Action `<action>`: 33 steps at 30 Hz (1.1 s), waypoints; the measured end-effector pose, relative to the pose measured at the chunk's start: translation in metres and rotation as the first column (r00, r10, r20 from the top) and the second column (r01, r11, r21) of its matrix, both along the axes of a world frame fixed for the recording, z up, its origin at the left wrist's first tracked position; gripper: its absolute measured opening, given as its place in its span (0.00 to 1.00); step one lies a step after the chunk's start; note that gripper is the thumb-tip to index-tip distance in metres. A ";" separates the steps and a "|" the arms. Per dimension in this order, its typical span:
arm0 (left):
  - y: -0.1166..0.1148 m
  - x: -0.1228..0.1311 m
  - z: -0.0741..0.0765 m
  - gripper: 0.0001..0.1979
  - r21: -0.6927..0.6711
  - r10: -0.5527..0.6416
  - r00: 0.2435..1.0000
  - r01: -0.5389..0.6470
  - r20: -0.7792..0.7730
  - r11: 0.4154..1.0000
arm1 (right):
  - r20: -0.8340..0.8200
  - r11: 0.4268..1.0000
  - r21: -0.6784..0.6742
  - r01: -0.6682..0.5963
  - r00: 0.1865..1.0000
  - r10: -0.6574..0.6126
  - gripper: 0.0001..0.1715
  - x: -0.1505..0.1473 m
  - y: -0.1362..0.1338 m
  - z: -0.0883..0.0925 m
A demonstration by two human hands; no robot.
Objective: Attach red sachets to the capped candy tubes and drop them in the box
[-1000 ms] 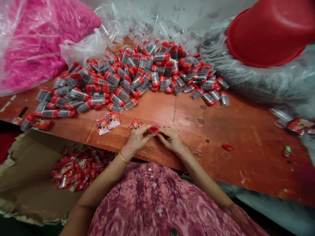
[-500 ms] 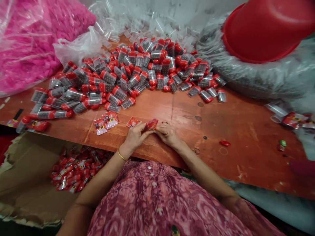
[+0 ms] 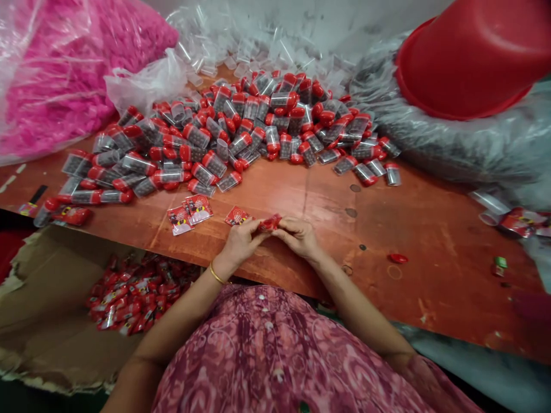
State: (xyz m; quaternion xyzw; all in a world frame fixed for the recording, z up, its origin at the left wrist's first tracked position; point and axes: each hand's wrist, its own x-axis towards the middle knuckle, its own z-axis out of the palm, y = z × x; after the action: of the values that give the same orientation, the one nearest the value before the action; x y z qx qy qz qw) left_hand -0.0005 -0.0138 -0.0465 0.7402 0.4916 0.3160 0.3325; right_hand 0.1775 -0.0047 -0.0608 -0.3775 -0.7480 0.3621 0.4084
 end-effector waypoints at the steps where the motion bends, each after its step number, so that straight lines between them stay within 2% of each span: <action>1: -0.001 0.000 -0.002 0.11 0.017 -0.005 1.000 0.005 0.003 1.000 | 0.028 1.000 0.019 0.014 1.000 -0.014 0.14 0.000 0.000 -0.002; 6: -0.002 0.001 -0.009 0.11 0.077 0.006 0.998 -0.001 -0.069 0.997 | 0.202 0.988 0.132 0.074 0.974 -0.100 0.17 -0.002 -0.004 -0.011; 10: -0.003 -0.002 -0.012 0.12 0.077 0.004 0.992 0.006 -0.122 0.997 | 0.290 0.990 0.128 0.053 0.953 -0.088 0.15 -0.003 -0.005 -0.010; 12: -0.005 -0.005 -0.011 0.18 0.086 -0.001 0.994 0.011 -0.107 0.996 | 0.282 0.991 0.123 0.053 0.956 -0.086 0.16 -0.004 -0.005 -0.005; 14: -0.007 -0.007 -0.010 0.24 0.087 -0.009 0.996 0.017 -0.093 0.996 | 0.241 0.989 0.125 0.081 0.964 -0.110 0.23 -0.007 -0.004 0.001; 16: -0.009 -0.008 -0.010 0.23 0.080 -0.015 0.995 0.023 -0.100 0.997 | 0.206 0.989 0.111 0.102 0.971 -0.123 0.25 -0.010 -0.001 0.005; 18: -0.010 -0.007 -0.009 0.20 0.076 0.001 0.993 0.008 -0.118 0.997 | 0.200 0.992 0.088 0.094 0.974 -0.110 0.21 -0.013 0.002 0.005; 22: -0.011 -0.005 -0.008 0.23 0.070 0.048 0.993 -0.040 -0.107 0.997 | 0.210 0.996 0.047 0.079 0.974 -0.087 0.22 -0.014 0.008 -0.003; 26: -0.010 -0.006 -0.005 0.27 0.031 -0.009 1.000 0.008 0.027 0.999 | 0.235 0.996 0.072 0.057 0.969 -0.072 0.18 -0.013 0.008 -0.011; 29: -0.004 -0.003 -0.002 0.20 -0.096 -0.022 0.975 0.044 0.220 0.994 | 0.244 0.995 0.066 0.081 0.965 -0.095 0.17 -0.015 0.006 -0.010; 31: 0.001 0.001 0.001 0.15 -0.191 0.058 0.933 0.012 0.356 0.982 | 0.213 0.991 0.006 0.137 0.968 -0.135 0.17 -0.018 0.003 -0.006; 33: 0.007 0.004 0.006 0.14 -0.307 0.182 0.854 -0.028 0.487 0.951 | 0.108 0.978 -0.099 0.185 0.979 -0.175 0.17 -0.022 -0.002 0.002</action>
State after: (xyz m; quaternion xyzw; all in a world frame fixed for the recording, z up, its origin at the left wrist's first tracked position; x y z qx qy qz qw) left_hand 0.0036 -0.0073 -0.0401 0.5452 0.4668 0.4431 0.5371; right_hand 0.1558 -0.0065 -0.0590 -0.4829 -0.7093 0.3445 0.3808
